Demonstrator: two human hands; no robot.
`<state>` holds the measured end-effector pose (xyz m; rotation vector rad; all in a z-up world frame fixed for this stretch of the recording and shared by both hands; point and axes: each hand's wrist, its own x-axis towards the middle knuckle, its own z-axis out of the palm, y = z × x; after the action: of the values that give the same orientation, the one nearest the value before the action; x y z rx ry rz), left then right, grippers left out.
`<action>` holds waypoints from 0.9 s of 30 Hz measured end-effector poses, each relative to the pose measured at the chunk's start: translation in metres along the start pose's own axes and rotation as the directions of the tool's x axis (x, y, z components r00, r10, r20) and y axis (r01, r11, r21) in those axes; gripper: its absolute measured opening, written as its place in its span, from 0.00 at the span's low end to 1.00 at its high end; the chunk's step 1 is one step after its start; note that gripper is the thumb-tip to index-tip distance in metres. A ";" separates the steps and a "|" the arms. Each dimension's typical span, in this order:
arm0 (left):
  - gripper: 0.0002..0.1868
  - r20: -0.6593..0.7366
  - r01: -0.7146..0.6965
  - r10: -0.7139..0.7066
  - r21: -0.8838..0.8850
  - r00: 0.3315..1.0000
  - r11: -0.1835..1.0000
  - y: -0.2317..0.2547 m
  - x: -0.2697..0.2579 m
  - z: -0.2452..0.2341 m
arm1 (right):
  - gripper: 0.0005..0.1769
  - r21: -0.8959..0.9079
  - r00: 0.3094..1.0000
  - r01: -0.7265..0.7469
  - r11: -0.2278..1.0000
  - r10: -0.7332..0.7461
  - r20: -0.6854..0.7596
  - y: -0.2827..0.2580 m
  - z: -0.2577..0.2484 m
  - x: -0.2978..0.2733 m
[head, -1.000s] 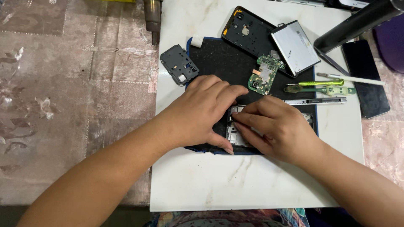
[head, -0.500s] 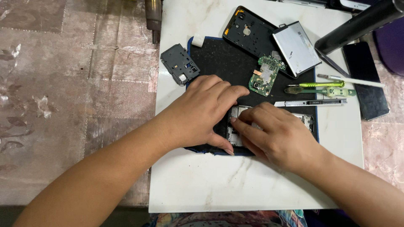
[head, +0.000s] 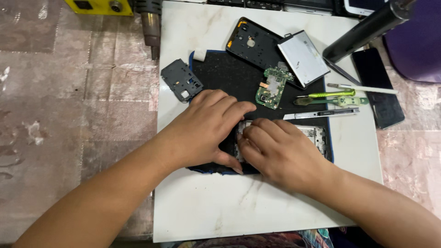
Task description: The person works on a disassembled smartphone, peeling off adhesive strips from the internal frame and placing them aside. They then pick up the motherboard, inspect it, and position it back into the phone's chassis.
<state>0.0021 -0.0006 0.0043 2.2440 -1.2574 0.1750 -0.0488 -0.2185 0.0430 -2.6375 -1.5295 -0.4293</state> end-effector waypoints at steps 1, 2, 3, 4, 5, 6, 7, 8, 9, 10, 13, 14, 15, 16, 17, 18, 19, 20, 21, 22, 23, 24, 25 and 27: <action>0.60 0.004 -0.006 0.006 0.013 1.000 1.000 0.000 0.001 0.000 | 0.17 0.051 1.000 -0.017 0.999 0.018 -0.016 0.003 0.000 0.000; 0.61 0.009 -0.013 0.012 0.026 1.000 1.000 -0.001 0.001 0.001 | 0.18 0.103 0.999 -0.034 0.994 0.037 -0.030 0.006 0.000 -0.001; 0.61 0.011 -0.013 0.013 0.042 1.000 0.999 -0.001 0.001 0.000 | 0.18 0.129 0.998 -0.036 0.991 0.043 -0.050 0.008 0.000 -0.001; 0.61 0.010 -0.014 0.014 0.046 1.000 0.999 -0.001 0.001 0.000 | 0.19 0.156 0.996 -0.038 0.987 0.049 -0.070 0.010 0.001 -0.001; 0.61 0.010 -0.012 0.012 0.049 1.000 0.999 -0.001 0.000 0.001 | 0.19 0.184 0.994 -0.038 0.982 0.055 -0.089 0.012 0.002 -0.001; 0.60 0.010 -0.011 0.010 0.052 1.000 0.999 -0.001 0.000 0.001 | 0.19 0.178 0.994 -0.037 0.983 0.054 -0.093 0.012 0.003 -0.001; 0.60 0.007 -0.010 0.010 0.051 1.000 0.999 -0.001 -0.001 0.001 | 0.19 0.173 0.994 -0.038 0.984 0.055 -0.095 0.012 0.003 -0.002; 0.60 0.003 -0.009 0.009 0.050 1.000 0.999 -0.001 -0.001 0.001 | 0.19 0.169 0.994 -0.038 0.985 0.055 -0.098 0.012 0.004 -0.002; 0.60 0.000 -0.014 0.014 0.050 1.000 0.999 -0.002 -0.001 0.000 | 0.20 0.167 0.994 -0.038 0.985 0.055 -0.095 0.012 0.004 -0.002; 0.60 0.000 -0.014 0.014 0.054 1.000 0.998 -0.001 -0.001 0.000 | 0.21 0.166 0.994 -0.038 0.985 0.054 -0.093 0.012 0.003 -0.003; 0.60 -0.002 -0.020 0.021 0.057 1.000 0.998 -0.001 -0.001 0.000 | 0.21 0.182 0.996 -0.052 0.982 0.064 -0.062 0.010 0.002 -0.002; 0.60 -0.006 -0.021 0.021 0.052 1.000 0.998 -0.001 -0.001 0.000 | 0.21 0.193 0.997 -0.056 0.980 0.066 -0.048 0.009 0.002 -0.001; 0.60 -0.008 -0.024 0.024 0.046 1.000 0.999 -0.001 -0.001 0.000 | 0.22 0.175 0.997 -0.052 0.983 0.060 -0.042 0.008 0.002 0.000; 0.60 -0.008 -0.024 0.024 0.049 1.000 0.999 -0.001 -0.001 0.000 | 0.22 0.157 0.998 -0.048 0.987 0.054 -0.037 0.006 0.002 0.000; 0.60 -0.010 -0.026 0.027 0.051 1.000 0.998 -0.001 -0.001 0.000 | 0.22 0.136 0.998 -0.044 0.990 0.048 -0.030 0.006 0.002 -0.001; 0.60 -0.013 -0.028 0.029 0.053 1.000 0.998 -0.001 -0.001 0.000 | 0.22 0.140 0.998 -0.049 0.989 0.054 -0.032 0.005 0.002 -0.001; 0.60 -0.019 -0.029 0.030 0.052 0.999 0.998 0.000 -0.002 0.000 | 0.22 0.144 0.998 -0.047 0.988 0.053 -0.036 0.005 0.003 0.000; 0.59 -0.025 -0.030 0.031 0.051 0.999 0.998 0.000 -0.002 0.000 | 0.21 0.149 0.998 -0.046 0.988 0.052 -0.040 0.005 0.004 0.001; 0.59 -0.033 -0.033 0.034 0.052 0.999 0.998 0.000 -0.002 0.000 | 0.20 0.175 0.996 -0.054 0.983 0.066 -0.063 0.006 0.004 0.001; 0.59 -0.038 -0.038 0.040 0.057 0.998 0.998 -0.001 -0.001 -0.001 | 0.19 0.202 0.993 -0.061 0.978 0.079 -0.086 0.007 0.005 0.001; 0.59 -0.041 -0.039 0.041 0.056 0.998 0.998 0.000 -0.002 0.000 | 0.17 0.234 0.990 -0.068 0.970 0.094 -0.104 0.008 0.006 0.000; 0.59 -0.044 -0.040 0.043 0.056 0.998 0.998 0.000 -0.002 0.001 | 0.17 0.257 0.989 -0.056 0.965 0.088 -0.117 0.010 0.007 -0.001; 0.59 -0.051 -0.041 0.043 0.053 0.998 0.998 0.000 -0.003 0.002 | 0.17 0.279 0.988 -0.045 0.959 0.084 -0.129 0.013 0.007 -0.002; 0.58 -0.063 -0.046 0.049 0.048 0.997 0.998 -0.001 -0.003 0.001 | 0.16 0.318 0.981 -0.090 0.944 0.139 -0.136 0.021 0.004 -0.006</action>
<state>0.0010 0.0010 0.0018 2.2309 -1.2852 0.2941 -0.0330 -0.2328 0.0391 -2.3721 -1.2703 -0.3452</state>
